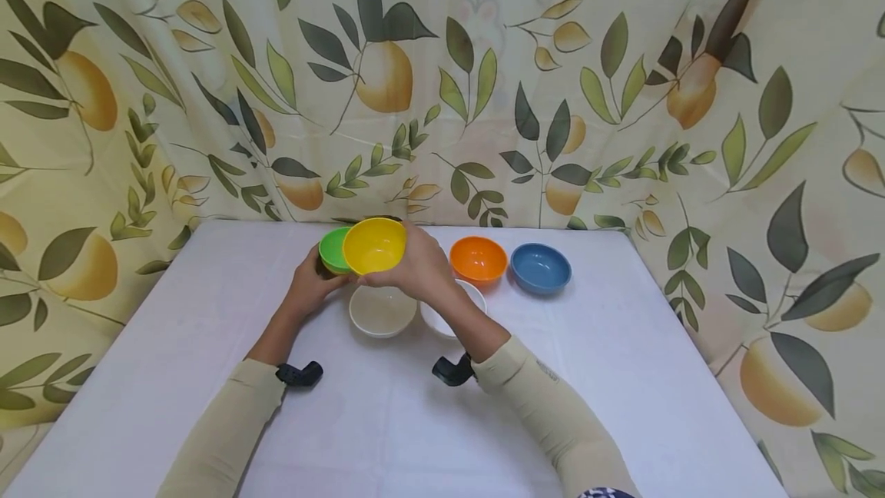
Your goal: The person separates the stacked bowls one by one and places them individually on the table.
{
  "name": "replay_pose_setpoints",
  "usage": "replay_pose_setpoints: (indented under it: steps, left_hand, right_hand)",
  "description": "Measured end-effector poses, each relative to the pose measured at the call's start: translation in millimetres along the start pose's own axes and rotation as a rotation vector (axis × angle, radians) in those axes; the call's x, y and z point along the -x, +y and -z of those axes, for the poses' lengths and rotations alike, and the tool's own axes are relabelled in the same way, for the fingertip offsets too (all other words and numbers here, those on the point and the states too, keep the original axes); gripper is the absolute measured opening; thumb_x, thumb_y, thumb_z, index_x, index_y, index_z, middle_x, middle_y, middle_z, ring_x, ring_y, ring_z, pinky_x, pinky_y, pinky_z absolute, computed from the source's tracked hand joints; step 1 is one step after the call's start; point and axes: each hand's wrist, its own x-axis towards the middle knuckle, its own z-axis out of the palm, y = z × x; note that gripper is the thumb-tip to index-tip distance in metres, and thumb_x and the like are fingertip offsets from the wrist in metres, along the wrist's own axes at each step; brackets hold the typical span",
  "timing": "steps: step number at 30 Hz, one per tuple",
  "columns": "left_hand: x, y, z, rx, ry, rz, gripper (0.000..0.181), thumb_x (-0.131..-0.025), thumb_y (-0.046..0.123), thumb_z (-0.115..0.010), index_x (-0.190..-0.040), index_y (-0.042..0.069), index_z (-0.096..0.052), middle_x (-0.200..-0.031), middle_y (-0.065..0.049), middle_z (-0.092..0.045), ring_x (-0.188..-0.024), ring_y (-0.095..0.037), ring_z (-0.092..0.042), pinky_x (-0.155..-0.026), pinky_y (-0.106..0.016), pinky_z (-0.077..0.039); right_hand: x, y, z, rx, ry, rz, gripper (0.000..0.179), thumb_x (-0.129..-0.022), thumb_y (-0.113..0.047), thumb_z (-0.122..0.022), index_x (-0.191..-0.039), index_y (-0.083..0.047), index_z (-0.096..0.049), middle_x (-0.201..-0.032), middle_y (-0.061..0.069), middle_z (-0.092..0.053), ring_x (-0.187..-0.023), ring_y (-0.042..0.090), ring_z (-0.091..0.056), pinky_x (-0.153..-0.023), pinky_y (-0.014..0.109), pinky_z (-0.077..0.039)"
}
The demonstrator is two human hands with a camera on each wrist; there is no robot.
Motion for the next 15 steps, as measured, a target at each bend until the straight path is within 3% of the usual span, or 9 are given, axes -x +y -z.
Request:
replay_pose_setpoints:
  steps: [6, 15]
  left_hand:
    - [-2.0, -1.7, -0.7, -0.006, 0.004, -0.021, 0.103, -0.086, 0.033, -0.090, -0.164, 0.005, -0.029, -0.162, -0.018, -0.041, -0.150, -0.036, -0.037, -0.128, -0.053, -0.021]
    - [-0.3, -0.6, -1.1, -0.018, -0.001, 0.000, 0.107, -0.085, 0.034, -0.090, -0.165, 0.005, -0.026, -0.165, -0.019, -0.038, -0.153, -0.036, -0.032, -0.128, -0.056, -0.016]
  right_hand:
    - [11.2, 4.4, 10.9, -0.016, -0.007, -0.045, 0.107, -0.068, -0.044, -0.099, -0.152, -0.005, -0.046, -0.129, 0.010, -0.063, -0.110, 0.029, -0.062, -0.091, 0.043, -0.060]
    - [27.7, 17.1, 22.2, 0.010, -0.006, -0.113, 0.107, -0.067, -0.048, -0.098, -0.150, -0.006, -0.046, -0.129, 0.012, -0.063, -0.108, 0.031, -0.061, -0.089, 0.045, -0.060]
